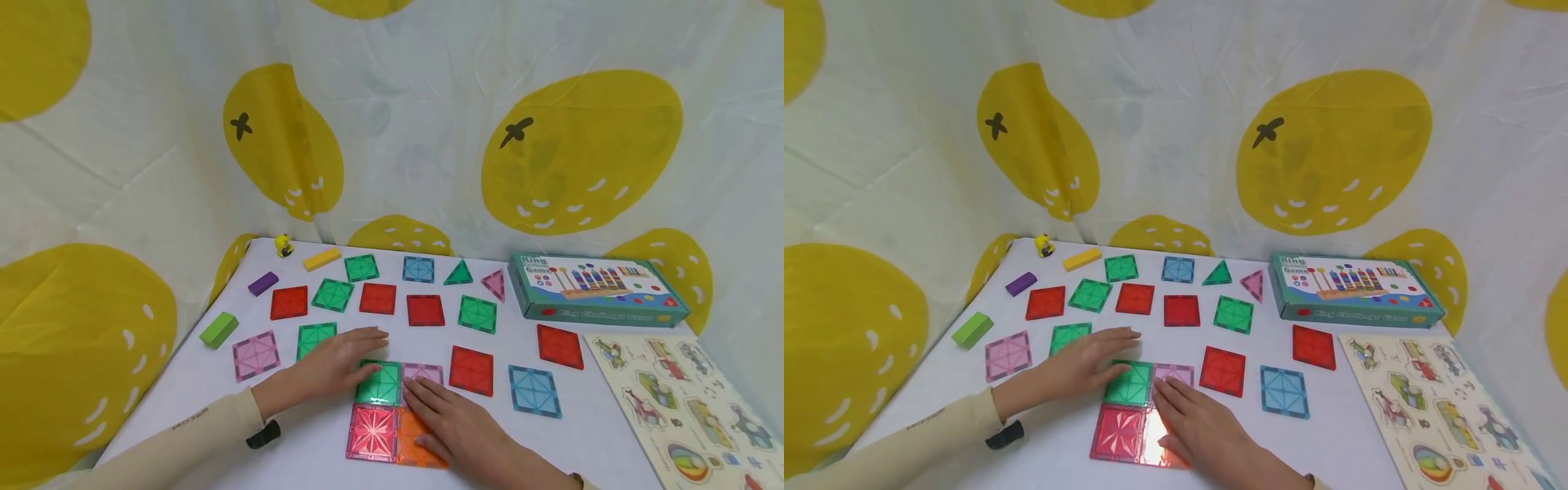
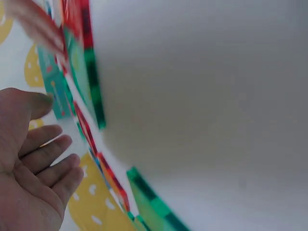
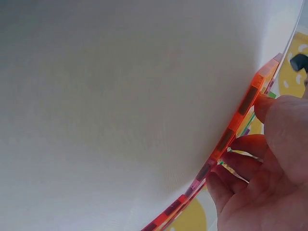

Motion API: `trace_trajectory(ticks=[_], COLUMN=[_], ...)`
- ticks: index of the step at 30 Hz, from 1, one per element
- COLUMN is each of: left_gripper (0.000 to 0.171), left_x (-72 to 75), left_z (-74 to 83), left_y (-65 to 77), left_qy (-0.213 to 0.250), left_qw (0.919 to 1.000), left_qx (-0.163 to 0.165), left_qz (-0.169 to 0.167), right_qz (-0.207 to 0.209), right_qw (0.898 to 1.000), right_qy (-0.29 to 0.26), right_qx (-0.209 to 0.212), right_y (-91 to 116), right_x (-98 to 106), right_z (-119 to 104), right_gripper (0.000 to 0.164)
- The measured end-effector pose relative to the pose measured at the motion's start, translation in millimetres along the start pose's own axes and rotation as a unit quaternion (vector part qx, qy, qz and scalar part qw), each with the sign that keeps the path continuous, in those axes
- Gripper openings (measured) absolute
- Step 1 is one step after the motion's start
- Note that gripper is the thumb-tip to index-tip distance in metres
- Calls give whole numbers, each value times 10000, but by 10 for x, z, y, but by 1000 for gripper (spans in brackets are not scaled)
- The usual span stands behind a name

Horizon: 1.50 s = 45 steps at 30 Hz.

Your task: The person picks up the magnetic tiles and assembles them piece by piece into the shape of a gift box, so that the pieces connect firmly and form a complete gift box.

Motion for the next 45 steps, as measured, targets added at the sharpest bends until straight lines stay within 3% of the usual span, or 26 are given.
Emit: trace_trajectory(ticks=[5, 13, 17, 22, 27, 37, 45], left_gripper=[52, 60, 64, 71, 76, 79, 80], left_x=[159, 231, 176, 36, -5, -121, -199], left_z=[-195, -526, -674, -799, -770, -492, -317], left_y=[-245, -592, -646, -589, -545, -364, -309], left_qy=[-213, -509, -376, -538, -706, -648, -651], left_qw=[9992, 9971, 9959, 9924, 9924, 9924, 9923], left_qx=[24, 524, 822, 1034, 879, 682, 481], left_qz=[335, 227, 16, -397, -502, -798, -934], right_qz=[5, 22, -98, -161, 18, 38, 90], right_qw=[9999, 9998, 9993, 9986, 9994, 9996, 9994], right_qy=[-143, -200, -361, -491, -329, -275, -293], right_qx=[52, 61, 24, 106, 144, 96, 129], right_y=[-3, -35, -50, -39, -22, -4, 15], right_x=[-16, -47, -91, -108, -47, -10, 1], right_z=[-12, -37, -50, -66, -44, -7, 13], right_gripper=[73, 73, 73, 74, 74, 73, 73])
Point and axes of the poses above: each hand's wrist, its own y-axis away from the middle knuckle, its own x-axis out of the back of the hand, z = x × y, the point moved 10 cm from there along -y, towards the middle knuckle, and after that the axes turned 12 degrees about y, right-handed, at the moved point
